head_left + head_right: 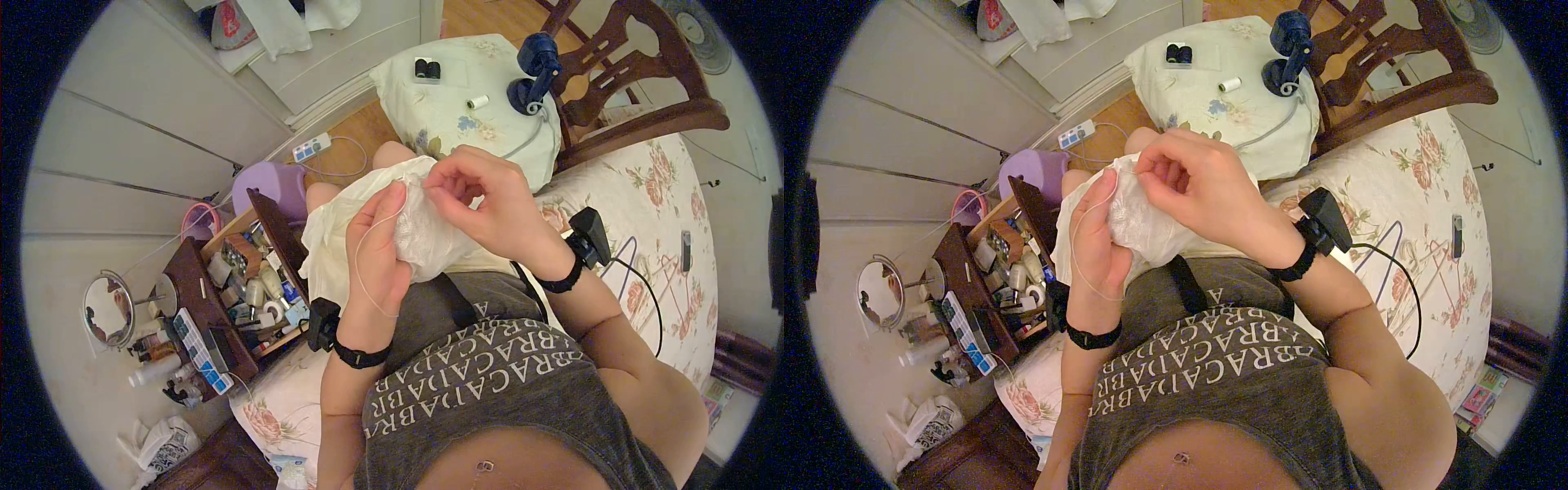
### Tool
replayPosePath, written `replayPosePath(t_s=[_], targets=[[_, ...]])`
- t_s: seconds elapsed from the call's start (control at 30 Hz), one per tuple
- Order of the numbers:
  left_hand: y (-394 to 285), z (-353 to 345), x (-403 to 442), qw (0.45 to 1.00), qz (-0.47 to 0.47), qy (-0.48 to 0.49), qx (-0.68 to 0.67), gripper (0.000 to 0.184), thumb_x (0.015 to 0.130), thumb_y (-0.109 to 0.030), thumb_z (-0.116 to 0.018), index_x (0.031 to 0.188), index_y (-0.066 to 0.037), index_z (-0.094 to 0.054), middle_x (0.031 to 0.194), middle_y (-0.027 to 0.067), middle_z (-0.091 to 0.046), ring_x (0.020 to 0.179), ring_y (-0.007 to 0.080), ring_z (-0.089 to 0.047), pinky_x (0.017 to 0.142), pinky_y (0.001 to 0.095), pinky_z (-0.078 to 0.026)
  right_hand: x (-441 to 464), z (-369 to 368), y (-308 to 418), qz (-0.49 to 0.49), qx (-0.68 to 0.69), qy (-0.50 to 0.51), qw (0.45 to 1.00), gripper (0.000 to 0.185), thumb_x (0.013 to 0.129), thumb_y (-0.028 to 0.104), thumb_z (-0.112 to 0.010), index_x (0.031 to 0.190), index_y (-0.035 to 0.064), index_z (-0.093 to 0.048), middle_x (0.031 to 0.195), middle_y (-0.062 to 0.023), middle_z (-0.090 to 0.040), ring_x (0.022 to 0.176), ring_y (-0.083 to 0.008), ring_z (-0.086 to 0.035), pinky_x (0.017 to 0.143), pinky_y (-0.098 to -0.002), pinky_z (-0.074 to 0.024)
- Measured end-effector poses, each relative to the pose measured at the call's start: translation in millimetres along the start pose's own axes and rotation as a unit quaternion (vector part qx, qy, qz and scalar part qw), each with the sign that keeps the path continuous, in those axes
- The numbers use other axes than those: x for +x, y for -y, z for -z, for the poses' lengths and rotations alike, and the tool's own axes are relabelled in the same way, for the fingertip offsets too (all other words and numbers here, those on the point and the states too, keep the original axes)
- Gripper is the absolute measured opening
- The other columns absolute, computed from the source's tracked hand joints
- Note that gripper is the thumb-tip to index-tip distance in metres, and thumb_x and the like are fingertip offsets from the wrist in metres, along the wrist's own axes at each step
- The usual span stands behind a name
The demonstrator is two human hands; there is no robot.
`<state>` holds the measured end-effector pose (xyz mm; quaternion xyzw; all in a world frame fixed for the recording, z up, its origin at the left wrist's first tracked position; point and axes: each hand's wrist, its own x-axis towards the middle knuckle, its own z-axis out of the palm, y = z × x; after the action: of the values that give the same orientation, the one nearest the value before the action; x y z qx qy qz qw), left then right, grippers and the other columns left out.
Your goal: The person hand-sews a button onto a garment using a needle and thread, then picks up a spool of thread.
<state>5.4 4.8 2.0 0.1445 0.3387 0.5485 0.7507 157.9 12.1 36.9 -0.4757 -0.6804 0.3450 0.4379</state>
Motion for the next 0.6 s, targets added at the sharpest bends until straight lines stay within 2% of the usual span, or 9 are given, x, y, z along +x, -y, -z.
replayPosePath(t_s=[0.23, 0.6], targets=[[-1, -4, -1, 1.000, 0.016, 0.007, -0.015, 0.023, 0.090, -0.017, -0.061, 0.104, 0.002, -0.061, 0.100, 0.0105, -0.065, 0.088, 0.0161, -0.063, 0.078, 0.0289, -0.052, -6, -4, 1, -0.041, 0.028, -0.005, 0.999, 0.009, 0.078, 0.005, -0.064, 0.086, 0.0027, -0.060, 0.071, -0.0037, -0.056, 0.061, -0.0099, -0.054, 0.054, -0.0238, -0.0450], [-1, -3, -1, 0.999, 0.026, 0.013, -0.039, 0.022, 0.090, -0.017, -0.060, 0.103, 0.001, -0.062, 0.100, 0.0098, -0.065, 0.088, 0.0160, -0.063, 0.078, 0.0293, -0.052, -7, -10, 4, -0.053, 0.052, -0.006, 0.997, 0.008, 0.080, 0.006, -0.062, 0.087, 0.0020, -0.060, 0.073, -0.0038, -0.056, 0.063, -0.0104, -0.054, 0.055, -0.0243, -0.0449]])
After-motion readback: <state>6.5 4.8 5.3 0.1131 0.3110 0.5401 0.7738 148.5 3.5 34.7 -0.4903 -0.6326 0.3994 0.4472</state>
